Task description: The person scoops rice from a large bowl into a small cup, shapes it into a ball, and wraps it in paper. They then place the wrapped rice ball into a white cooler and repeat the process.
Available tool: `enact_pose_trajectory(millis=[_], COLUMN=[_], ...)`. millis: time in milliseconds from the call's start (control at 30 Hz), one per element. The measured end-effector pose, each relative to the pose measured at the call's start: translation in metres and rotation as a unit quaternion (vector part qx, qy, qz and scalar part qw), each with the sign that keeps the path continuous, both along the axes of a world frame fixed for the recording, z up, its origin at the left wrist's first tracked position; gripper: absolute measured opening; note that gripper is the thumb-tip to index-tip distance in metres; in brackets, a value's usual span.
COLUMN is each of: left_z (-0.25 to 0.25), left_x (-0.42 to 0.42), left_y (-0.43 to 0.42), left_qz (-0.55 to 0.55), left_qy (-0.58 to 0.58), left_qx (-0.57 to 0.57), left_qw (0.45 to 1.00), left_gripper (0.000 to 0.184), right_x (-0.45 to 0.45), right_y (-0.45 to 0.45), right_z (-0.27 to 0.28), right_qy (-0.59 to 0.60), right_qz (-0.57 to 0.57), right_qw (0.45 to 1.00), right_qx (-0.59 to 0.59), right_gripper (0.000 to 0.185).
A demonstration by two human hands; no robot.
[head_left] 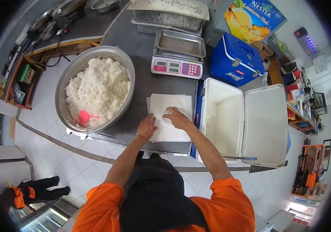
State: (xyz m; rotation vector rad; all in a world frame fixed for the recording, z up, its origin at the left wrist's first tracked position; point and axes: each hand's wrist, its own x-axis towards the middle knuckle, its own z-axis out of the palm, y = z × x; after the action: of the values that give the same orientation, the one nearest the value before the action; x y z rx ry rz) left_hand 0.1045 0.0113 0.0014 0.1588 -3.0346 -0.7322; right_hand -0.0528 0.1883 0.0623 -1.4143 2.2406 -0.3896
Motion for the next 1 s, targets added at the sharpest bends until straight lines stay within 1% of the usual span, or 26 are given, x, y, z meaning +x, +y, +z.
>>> enact_pose_trajectory(millis=[67,100,167,200,267,300,367,400,433,467,533,567,600,633,667,700,733,767,800,867,900,933,967,1000], left_z=[-0.002,-0.004,-0.007,-0.002,0.026,0.04,0.071,0.094,0.12,0.134,0.125,0.148,0.154,0.156,0.159,0.169,0.183,0.187,0.177,0.153,0.149,0.147,0.145,0.148], left_x=[-0.003,-0.003,0.0,0.003,0.005,0.005,0.009,0.013,0.017,0.02,0.036,0.047,0.061,0.08,0.1,0.122,0.148,0.173,0.198,0.242,0.256,0.272,0.287,0.296], left_y=[-0.001,0.0,-0.006,-0.007,-0.006,-0.007,-0.014,-0.015,-0.014,-0.016,-0.026,-0.042,-0.058,-0.068,-0.075,-0.084,-0.094,-0.106,-0.116,-0.138,-0.154,-0.166,-0.175,-0.184], left_qz=[-0.018,-0.012,-0.042,-0.036,0.026,0.031,0.068,0.077,0.081,0.085,-0.001,-0.071,-0.057,-0.043,-0.034,-0.03,0.046,0.117,0.113,0.192,0.187,0.208,0.232,0.24], left_qy=[0.0,0.0,-0.008,-0.01,-0.019,-0.019,0.013,0.014,-0.006,-0.022,-0.002,-0.028,-0.014,-0.021,-0.029,-0.021,-0.043,-0.065,-0.062,0.002,0.006,0.071,0.137,0.15], left_qx=[-0.002,0.001,0.024,0.023,0.14,0.14,0.251,0.249,0.353,0.453,0.632,0.606,0.603,0.614,0.628,0.63,0.748,0.841,0.844,0.94,0.943,0.949,0.947,0.945], left_qw=[1.0,1.0,0.999,0.999,0.99,0.989,0.966,0.965,0.932,0.887,0.775,0.792,0.796,0.787,0.777,0.776,0.661,0.524,0.521,0.281,0.273,0.227,0.177,0.164], left_gripper=[0.053,0.053,0.048,0.048,0.045,0.045,0.053,0.053,0.06,0.067,0.072,0.075,0.075,0.073,0.071,0.071,0.069,0.068,0.068,0.07,0.07,0.071,0.071,0.071], right_x=[-0.002,-0.004,-0.007,-0.01,-0.019,-0.022,-0.02,-0.013,-0.002,0.011,0.049,0.069,0.087,0.105,0.113,0.119,0.126,0.136,0.145,0.156,0.158,0.162,0.169,0.174], right_y=[0.005,0.008,0.011,0.014,0.022,0.029,0.037,0.035,0.03,0.021,-0.015,-0.036,-0.059,-0.084,-0.106,-0.128,-0.152,-0.187,-0.222,-0.285,-0.309,-0.33,-0.348,-0.361], right_z=[0.003,0.007,0.024,0.034,0.059,0.073,0.101,0.114,0.125,0.137,0.157,0.164,0.174,0.198,0.205,0.21,0.215,0.221,0.219,0.2,0.183,0.159,0.141,0.131], right_qy=[0.01,0.01,-0.007,-0.01,-0.013,-0.015,-0.057,-0.059,-0.124,-0.187,-0.228,-0.251,-0.272,-0.307,-0.306,-0.264,-0.221,-0.127,-0.123,0.048,0.052,0.151,0.245,0.238], right_qz=[-0.011,-0.005,-0.042,-0.036,-0.112,-0.108,-0.202,-0.193,-0.152,-0.107,-0.018,0.013,0.043,0.042,0.053,0.059,0.062,0.063,0.064,0.07,0.075,0.115,0.158,0.176], right_qw=[0.998,0.998,0.995,0.995,0.984,0.985,0.974,0.976,0.976,0.971,0.966,0.96,0.953,0.943,0.943,0.956,0.966,0.972,0.973,0.987,0.987,0.978,0.955,0.954], right_qx=[-0.062,-0.06,-0.091,-0.091,-0.136,-0.136,-0.086,-0.087,-0.096,-0.103,-0.119,-0.123,-0.125,-0.122,-0.117,-0.117,-0.118,-0.186,-0.183,-0.136,-0.129,-0.088,-0.048,-0.044], right_gripper=[0.061,0.061,0.069,0.069,0.069,0.069,0.068,0.068,0.066,0.065,0.066,0.064,0.063,0.052,0.052,0.047,0.042,0.028,0.028,0.02,0.02,0.015,0.017,0.017])
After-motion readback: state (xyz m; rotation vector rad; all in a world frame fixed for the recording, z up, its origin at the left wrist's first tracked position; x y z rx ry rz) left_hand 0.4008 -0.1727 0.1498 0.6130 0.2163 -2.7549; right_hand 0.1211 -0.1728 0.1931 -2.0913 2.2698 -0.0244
